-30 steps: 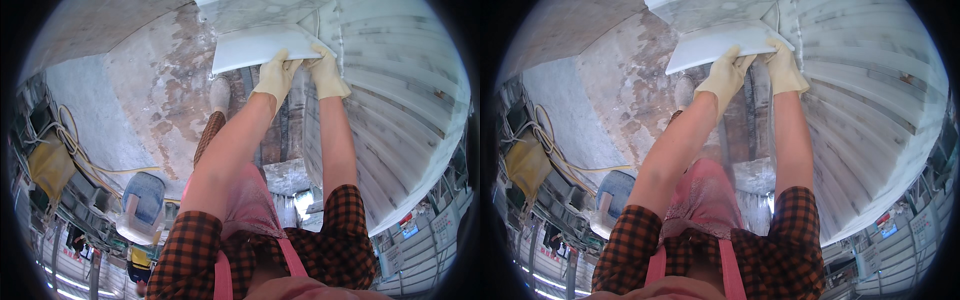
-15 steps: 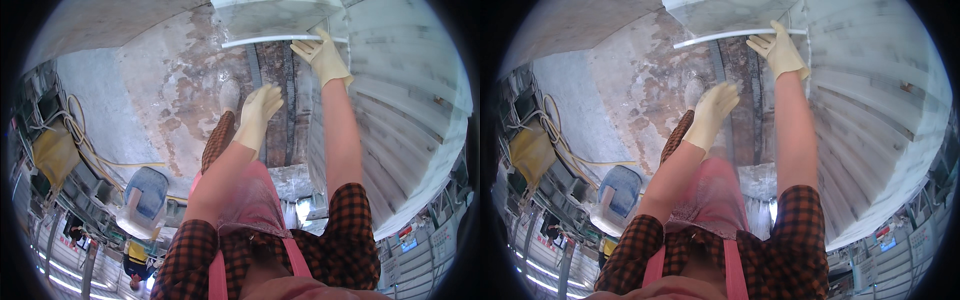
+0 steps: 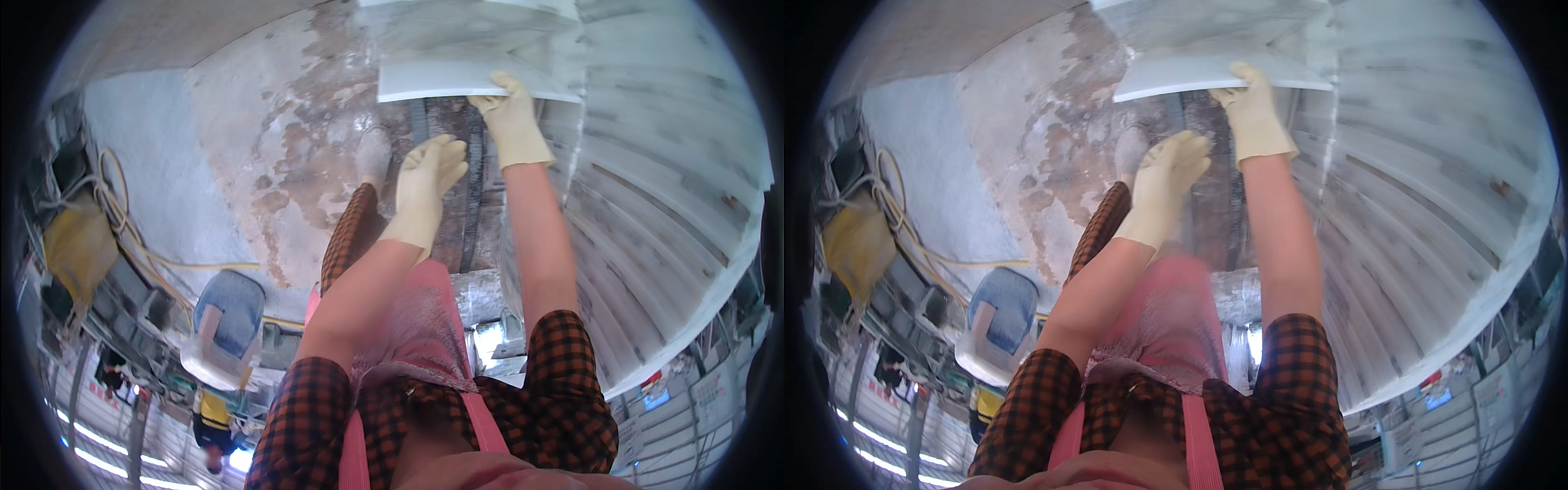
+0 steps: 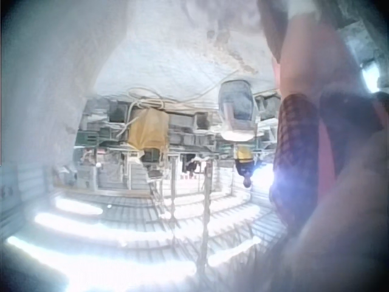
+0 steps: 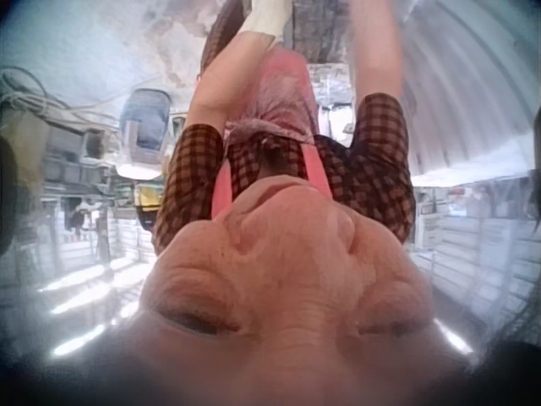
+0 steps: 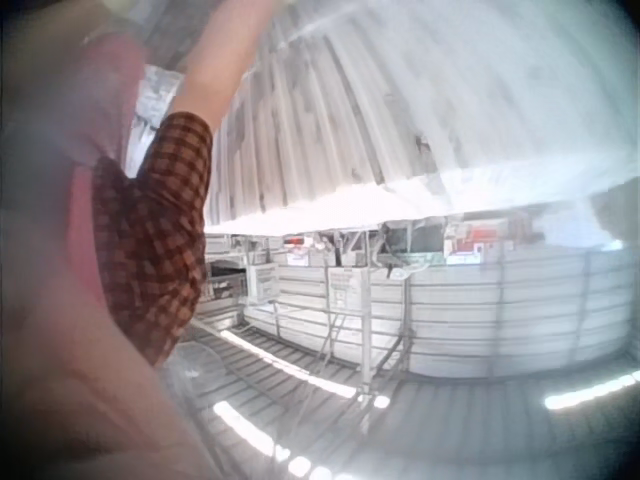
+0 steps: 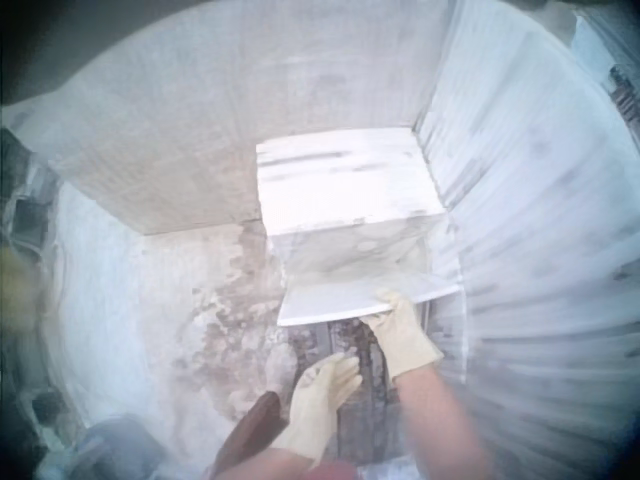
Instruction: The person repeatedly picks up white rectangular tiles from a conveyor belt and stacks them onto a growing pile on the floor. The person wears gloves and an apron while handling the tiles one at a time.
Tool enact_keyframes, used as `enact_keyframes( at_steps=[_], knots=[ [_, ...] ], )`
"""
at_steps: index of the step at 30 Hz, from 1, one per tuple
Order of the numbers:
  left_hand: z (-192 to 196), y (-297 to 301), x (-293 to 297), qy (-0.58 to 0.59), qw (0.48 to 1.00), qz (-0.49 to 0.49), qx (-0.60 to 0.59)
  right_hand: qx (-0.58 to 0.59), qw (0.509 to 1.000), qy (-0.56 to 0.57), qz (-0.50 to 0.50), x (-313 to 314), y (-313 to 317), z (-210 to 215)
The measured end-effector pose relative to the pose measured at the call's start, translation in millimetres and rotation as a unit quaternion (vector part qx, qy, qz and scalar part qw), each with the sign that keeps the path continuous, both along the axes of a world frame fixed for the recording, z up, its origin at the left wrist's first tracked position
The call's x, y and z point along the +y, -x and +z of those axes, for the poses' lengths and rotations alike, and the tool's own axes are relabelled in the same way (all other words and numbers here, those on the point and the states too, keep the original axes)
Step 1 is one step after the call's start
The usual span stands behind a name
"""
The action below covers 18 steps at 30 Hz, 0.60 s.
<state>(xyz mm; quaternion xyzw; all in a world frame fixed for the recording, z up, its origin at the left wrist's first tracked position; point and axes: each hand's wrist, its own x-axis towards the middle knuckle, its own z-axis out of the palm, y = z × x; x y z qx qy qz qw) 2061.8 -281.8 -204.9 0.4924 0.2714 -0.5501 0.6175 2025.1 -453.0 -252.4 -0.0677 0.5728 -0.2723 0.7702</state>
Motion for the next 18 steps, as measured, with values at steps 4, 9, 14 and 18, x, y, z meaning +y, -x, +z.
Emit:
enact_keyframes(
  at_steps=[4, 9, 14, 18],
  knots=[
    [3.7, -8.4, -2.5, 0.011, 1.000, -0.011, -0.025, -0.003, 0.991, 0.112, 0.077, -11.3, -14.8, 18.8],
    [10.1, -18.4, -4.3, 0.024, 0.998, -0.015, -0.049, -0.010, 0.982, 0.166, 0.089, -32.4, -35.9, 17.7],
    [5.3, -20.2, -8.9, 0.041, 0.998, -0.015, -0.049, 0.062, 0.962, 0.250, 0.091, -24.2, -19.9, 14.2],
    [2.6, -26.3, -22.3, 0.067, 0.996, -0.003, -0.064, 0.197, 0.892, 0.325, 0.245, 12.4, 33.8, 84.7]
  ],
)
